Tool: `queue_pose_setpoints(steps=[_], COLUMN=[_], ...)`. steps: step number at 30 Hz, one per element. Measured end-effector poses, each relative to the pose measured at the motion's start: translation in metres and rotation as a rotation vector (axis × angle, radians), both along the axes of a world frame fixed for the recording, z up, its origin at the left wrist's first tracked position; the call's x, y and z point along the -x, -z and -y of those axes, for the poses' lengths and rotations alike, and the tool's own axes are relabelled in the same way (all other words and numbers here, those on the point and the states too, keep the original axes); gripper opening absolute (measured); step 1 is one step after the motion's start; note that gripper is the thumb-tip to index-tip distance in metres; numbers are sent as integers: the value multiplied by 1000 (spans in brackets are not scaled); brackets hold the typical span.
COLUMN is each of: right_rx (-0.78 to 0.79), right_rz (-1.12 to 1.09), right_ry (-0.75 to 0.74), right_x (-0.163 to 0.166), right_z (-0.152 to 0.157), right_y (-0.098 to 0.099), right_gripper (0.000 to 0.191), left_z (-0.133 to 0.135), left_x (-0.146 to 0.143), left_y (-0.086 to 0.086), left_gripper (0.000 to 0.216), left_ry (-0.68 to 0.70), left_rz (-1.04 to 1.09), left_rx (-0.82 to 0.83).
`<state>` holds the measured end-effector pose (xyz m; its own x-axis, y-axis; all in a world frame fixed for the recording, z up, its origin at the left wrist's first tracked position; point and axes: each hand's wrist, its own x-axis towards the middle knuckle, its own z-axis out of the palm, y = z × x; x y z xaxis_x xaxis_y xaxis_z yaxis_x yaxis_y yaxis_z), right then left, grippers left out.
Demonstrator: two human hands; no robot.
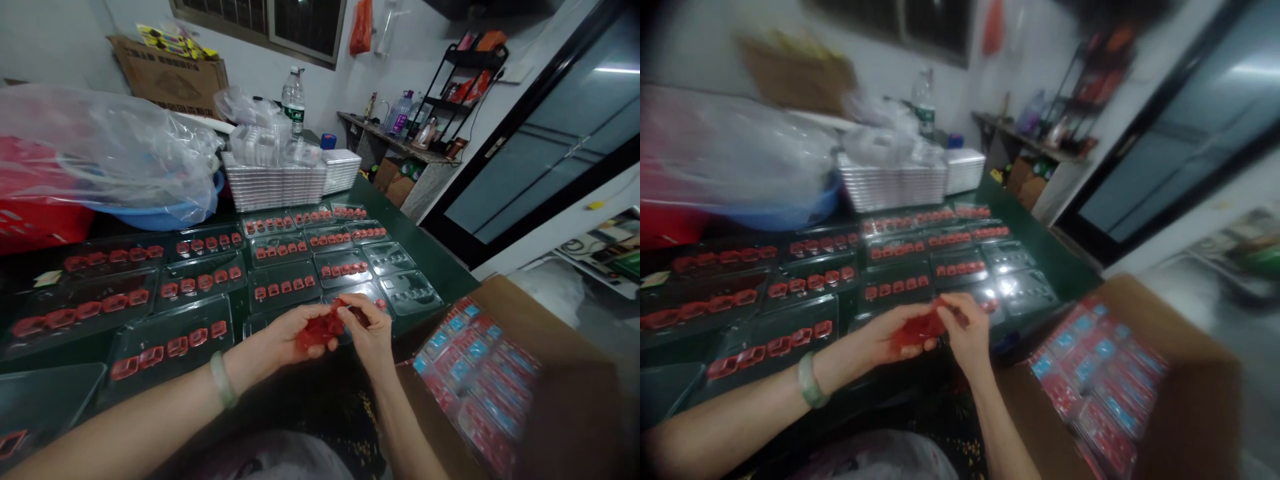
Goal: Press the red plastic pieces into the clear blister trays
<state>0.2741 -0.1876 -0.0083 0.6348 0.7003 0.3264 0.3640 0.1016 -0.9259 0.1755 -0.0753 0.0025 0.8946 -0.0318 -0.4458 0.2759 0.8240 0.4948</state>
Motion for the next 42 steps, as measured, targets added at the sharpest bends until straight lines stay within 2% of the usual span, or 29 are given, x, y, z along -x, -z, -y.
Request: queue_pose_setpoints(steps=[3,5,10,13,17,20,24,42], right_rx=[31,40,124,183,240,291,336,333], right_rz=[-21,0,330,440,516,574,641,830], right_ry=[85,166,427,390,278,198,124,-82], right_x=[-6,-27,-127,-182,-216,-227,-234,-225], right_z=[2,5,12,2,-25,-39,-43,-45], right_y=[4,7,9,10,21,32,40,30], right_gripper=[22,23,25,26,19,12,9,10], left_z=[-1,-2,-11,-15,-15,-14,-15,-14], left_x=[-1,0,7,11,14,14,12,10], left_y=[2,3,2,0,-4,-8,-9,-5], left_gripper=[25,27,28,30,31,32,32,32], left_ry=[28,38,8,-13,-28,-33,-34,-52], left_rz=[-43,-79,-87,-112,-101,-87,-69,-72], left_rx=[-16,-34,-100,-143,-216,-253,-253,-243])
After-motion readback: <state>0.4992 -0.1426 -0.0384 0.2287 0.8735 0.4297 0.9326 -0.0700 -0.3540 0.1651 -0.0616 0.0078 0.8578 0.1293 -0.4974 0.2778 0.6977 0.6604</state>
